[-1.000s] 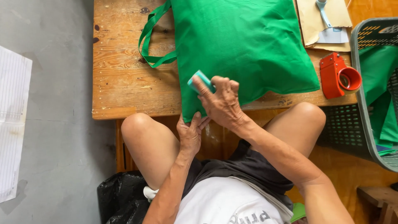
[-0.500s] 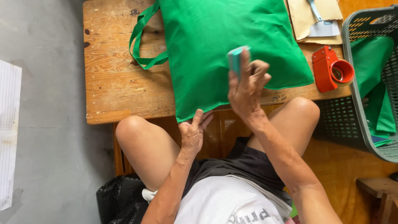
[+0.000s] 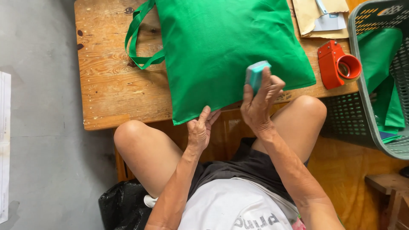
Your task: The person scrubs the surface of a green tote bag with a blue sponge. They work on the edges and main body of the bag, flipping it over to clean both sides.
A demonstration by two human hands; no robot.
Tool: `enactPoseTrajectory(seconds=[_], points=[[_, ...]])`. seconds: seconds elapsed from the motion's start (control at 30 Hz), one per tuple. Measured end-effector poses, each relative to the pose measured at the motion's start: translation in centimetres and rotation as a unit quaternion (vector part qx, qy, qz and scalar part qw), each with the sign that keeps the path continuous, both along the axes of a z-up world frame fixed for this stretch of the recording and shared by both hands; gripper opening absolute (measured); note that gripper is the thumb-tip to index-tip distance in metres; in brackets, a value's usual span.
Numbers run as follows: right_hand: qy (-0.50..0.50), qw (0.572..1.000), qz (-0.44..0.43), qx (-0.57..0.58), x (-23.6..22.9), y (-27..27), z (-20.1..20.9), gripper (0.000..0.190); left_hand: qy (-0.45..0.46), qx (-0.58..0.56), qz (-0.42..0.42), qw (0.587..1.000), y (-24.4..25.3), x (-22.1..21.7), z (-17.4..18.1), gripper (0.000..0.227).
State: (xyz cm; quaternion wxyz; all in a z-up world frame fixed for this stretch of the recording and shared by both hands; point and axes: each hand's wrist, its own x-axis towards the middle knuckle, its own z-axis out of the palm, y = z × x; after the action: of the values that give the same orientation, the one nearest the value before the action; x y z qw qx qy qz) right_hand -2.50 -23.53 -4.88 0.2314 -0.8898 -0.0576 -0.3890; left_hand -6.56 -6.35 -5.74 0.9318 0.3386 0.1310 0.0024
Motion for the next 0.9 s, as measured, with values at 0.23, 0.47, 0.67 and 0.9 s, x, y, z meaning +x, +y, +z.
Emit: enactPoseTrajectory(seconds=[0.23,0.47,0.67,0.9], points=[[0.017,0.985,0.088,-0.146,0.6,4.1,-2.9,0.064,0.035,0.049,0.006,0.998,-0.1,0.2,-1.2,0.015],[-0.002,0.995,-0.100,0.009,2.1,-1.7,-0.4,0.057,0.012,0.049,-0.011,0.999,0.0,0.1,-3.0,0.021],[0.010,0.998,-0.053,-0.007,4.0,0.3,-0.3,0.059,0.043,0.066,-0.012,0.997,0.0,1.5,-3.0,0.022],[-0.002,0.999,-0.032,-0.007,7.4,2.4,-2.1,0.063,0.002,0.103,0.070,0.992,1.2,2.3,-4.4,0.037]])
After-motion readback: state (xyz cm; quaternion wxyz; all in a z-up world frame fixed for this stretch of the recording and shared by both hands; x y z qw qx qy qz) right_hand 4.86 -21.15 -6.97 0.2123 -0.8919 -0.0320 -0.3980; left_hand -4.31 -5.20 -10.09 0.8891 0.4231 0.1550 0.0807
